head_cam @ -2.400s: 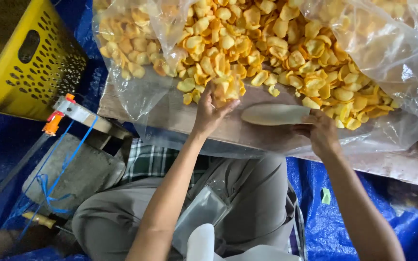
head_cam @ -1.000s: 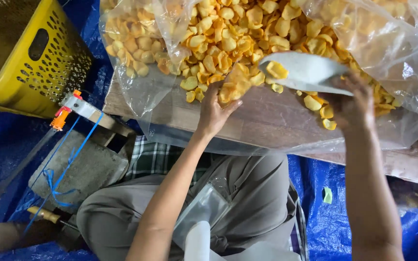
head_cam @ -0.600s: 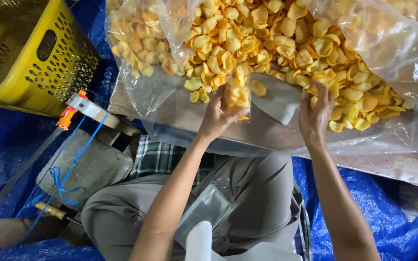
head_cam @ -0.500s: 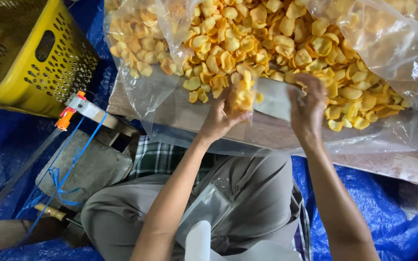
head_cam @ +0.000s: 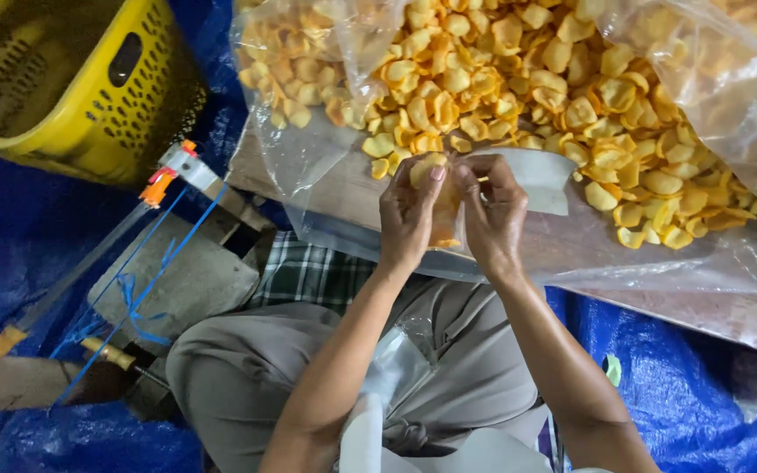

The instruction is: Packaging fried chips into small plastic bags and sealing them using a manual heat sealer.

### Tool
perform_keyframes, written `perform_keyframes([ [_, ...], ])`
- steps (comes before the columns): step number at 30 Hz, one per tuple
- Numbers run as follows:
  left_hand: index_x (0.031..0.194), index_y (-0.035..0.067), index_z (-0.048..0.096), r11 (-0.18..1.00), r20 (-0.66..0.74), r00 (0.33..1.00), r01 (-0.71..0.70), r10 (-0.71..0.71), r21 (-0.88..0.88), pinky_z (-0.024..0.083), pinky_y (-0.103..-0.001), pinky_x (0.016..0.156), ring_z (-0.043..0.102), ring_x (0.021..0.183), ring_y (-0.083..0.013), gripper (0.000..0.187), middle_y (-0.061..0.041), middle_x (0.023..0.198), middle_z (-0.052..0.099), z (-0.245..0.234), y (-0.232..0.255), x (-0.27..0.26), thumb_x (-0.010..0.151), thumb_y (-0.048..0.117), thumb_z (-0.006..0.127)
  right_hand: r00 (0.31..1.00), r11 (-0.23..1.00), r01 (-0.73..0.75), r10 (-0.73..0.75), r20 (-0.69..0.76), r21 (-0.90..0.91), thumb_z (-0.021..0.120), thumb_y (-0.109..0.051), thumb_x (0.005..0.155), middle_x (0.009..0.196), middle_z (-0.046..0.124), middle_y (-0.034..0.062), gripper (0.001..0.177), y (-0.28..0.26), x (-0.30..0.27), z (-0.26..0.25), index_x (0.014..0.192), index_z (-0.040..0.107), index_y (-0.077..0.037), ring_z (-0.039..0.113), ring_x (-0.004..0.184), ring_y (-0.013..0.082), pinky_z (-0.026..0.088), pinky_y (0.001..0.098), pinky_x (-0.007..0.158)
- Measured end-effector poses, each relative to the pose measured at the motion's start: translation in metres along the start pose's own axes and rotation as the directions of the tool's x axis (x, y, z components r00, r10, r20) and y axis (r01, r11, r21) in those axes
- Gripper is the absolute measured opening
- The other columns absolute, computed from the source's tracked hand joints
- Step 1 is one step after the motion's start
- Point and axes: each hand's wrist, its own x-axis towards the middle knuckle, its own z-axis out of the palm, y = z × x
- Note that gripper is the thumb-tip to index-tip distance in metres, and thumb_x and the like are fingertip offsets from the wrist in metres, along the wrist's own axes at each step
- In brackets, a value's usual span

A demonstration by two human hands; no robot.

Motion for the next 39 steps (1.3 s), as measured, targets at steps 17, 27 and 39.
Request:
perform_keyframes([
  [17,0.123,0.005,0.071,0.952,-0.296,0.941,-0.230,0.165,-0.201,0.057,-0.036,0.095,0.068,0.114,-0.0183,0.027,-0.015,0.116,0.075,-0.046,0.056,-0.015,0.106,0.024,0.064,0.998,0.989,0.056,-0.054,-0.017,0.138,0.061,-0.012,0.110,0.091,0.063,0.0087,0.016,-0.025,-0.015,0.055,0.102,0.068,0.000,0.057,0.080,0.0103,0.053,0.0274,0.068],
  [27,0.100,0.004,0.068,0.929,-0.436,0.900,-0.160,-0.002,-0.334,0.062,-0.039,0.079,0.075,0.092,-0.0231,0.016,-0.014,0.101,0.076,-0.105,0.081,-0.017,0.102,0.020,0.066,0.989,0.976,0.069,-0.094,0.115,0.206,0.059,-0.011,0.110,0.087,0.062,0.0129,0.021,-0.042,-0.030,0.106,0.095,0.063,0.003,0.060,0.075,0.0153,0.054,0.0302,0.062],
  [39,0.101,0.007,0.056,0.885,-0.492,0.866,-0.295,0.089,-0.360,0.062,-0.034,0.070,0.073,0.082,-0.0187,0.011,-0.011,0.087,0.070,-0.165,0.079,-0.028,0.107,0.017,0.058,0.927,0.965,0.164,-0.221,0.303,0.205,0.057,-0.008,0.110,0.088,0.064,0.0186,0.021,-0.073,-0.048,0.154,0.095,0.062,0.006,0.061,0.080,0.0205,0.053,0.0353,0.069],
])
